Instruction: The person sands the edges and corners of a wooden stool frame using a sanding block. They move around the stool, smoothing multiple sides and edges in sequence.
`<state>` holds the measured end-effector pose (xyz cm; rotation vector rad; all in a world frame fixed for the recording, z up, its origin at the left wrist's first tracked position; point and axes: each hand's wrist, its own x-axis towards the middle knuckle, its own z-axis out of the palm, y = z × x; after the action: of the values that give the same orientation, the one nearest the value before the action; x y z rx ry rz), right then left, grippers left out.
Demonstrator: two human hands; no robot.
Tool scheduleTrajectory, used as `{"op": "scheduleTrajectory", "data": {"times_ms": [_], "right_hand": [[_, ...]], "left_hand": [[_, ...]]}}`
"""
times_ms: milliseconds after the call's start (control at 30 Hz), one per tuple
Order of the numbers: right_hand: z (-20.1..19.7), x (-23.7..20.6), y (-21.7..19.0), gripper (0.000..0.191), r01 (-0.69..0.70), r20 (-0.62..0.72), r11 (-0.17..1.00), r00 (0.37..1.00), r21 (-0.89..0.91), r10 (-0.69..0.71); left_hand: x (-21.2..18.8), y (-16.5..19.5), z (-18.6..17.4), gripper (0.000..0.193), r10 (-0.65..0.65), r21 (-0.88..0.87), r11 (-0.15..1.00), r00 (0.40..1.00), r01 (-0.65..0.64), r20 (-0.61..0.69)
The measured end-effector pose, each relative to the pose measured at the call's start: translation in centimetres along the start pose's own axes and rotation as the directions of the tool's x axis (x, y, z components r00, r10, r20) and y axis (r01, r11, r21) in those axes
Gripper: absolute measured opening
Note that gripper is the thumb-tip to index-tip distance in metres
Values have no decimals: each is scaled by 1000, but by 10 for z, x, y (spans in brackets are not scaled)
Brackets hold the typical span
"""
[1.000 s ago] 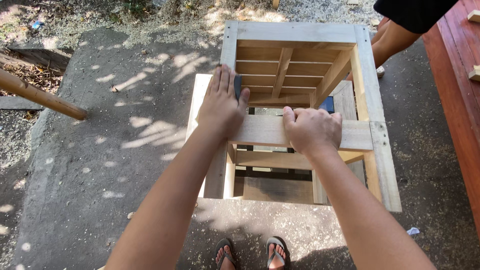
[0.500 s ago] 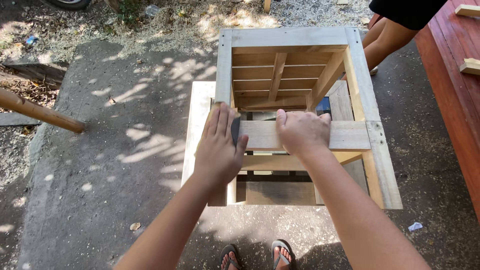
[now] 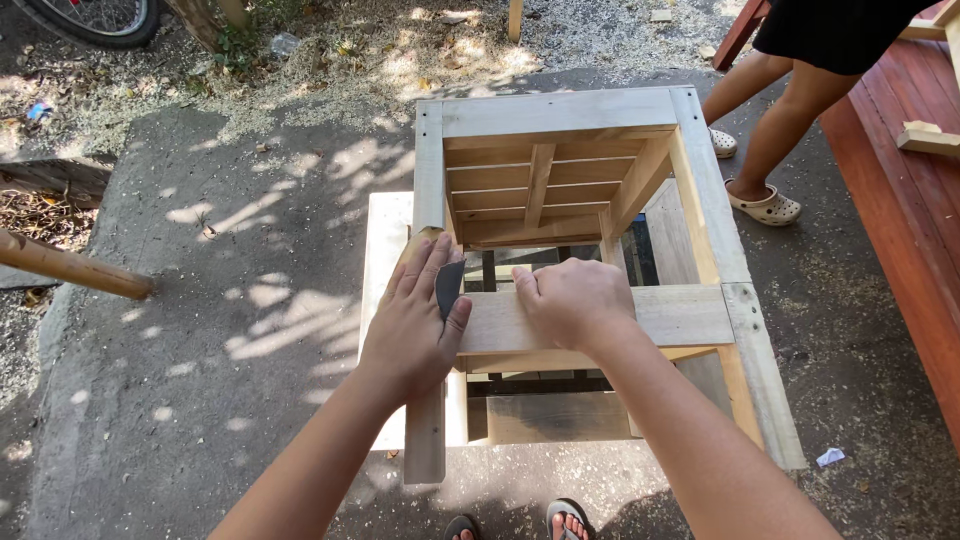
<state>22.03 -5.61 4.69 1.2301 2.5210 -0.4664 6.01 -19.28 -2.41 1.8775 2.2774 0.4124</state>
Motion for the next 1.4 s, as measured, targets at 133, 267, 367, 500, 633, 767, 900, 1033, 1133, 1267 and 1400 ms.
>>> {"op": "scheduleTrajectory", "data": {"times_ms": [133, 267, 367, 500, 633, 767, 900, 1033, 1133, 1267, 1400], "right_hand": [[3, -1, 0, 63, -3, -15, 1000, 1000, -9, 3], [6, 2, 6, 57, -9, -39, 1000, 999, 4, 9], [8, 2, 8, 56, 4, -61, 1000, 998, 30, -2], [10, 1, 8, 54, 17, -97, 1000, 995, 19, -15], [10, 1, 7, 53, 18, -102, 999, 995, 33, -15], [9, 4, 9, 54, -12, -32, 1000, 999, 18, 13], [10, 4, 9, 53, -10, -55, 1000, 998, 9, 11], [9, 4, 7, 53, -18, -59, 1000, 998, 13, 19], [7, 4, 7, 52, -17, -78, 999, 997, 39, 20], [6, 3, 7, 52, -25, -76, 999, 997, 41, 28], [6, 2, 4, 52, -19, -79, 997, 997, 73, 25]], "left_hand": [[57, -23, 8, 67, -24, 23, 999, 999, 24, -23], [135, -47, 14, 73, -54, 28, 998, 995, 56, -81], [128, -41, 5, 71, -34, 40, 999, 998, 37, -62], [45, -9, -13, 67, 25, 108, 994, 995, -35, 92], [37, -5, -28, 62, 2, 168, 984, 952, -56, 306], [88, -16, -33, 66, 51, 206, 975, 990, -78, 131], [66, -10, -37, 66, 81, 168, 980, 984, -107, 157], [36, -2, -44, 64, 66, 111, 989, 959, -100, 275], [60, -2, -48, 65, 56, 174, 980, 977, -93, 206], [64, -6, -46, 66, 40, 277, 954, 966, -113, 257], [12, -18, -31, 62, 68, 36, 996, 964, -80, 258]]}}
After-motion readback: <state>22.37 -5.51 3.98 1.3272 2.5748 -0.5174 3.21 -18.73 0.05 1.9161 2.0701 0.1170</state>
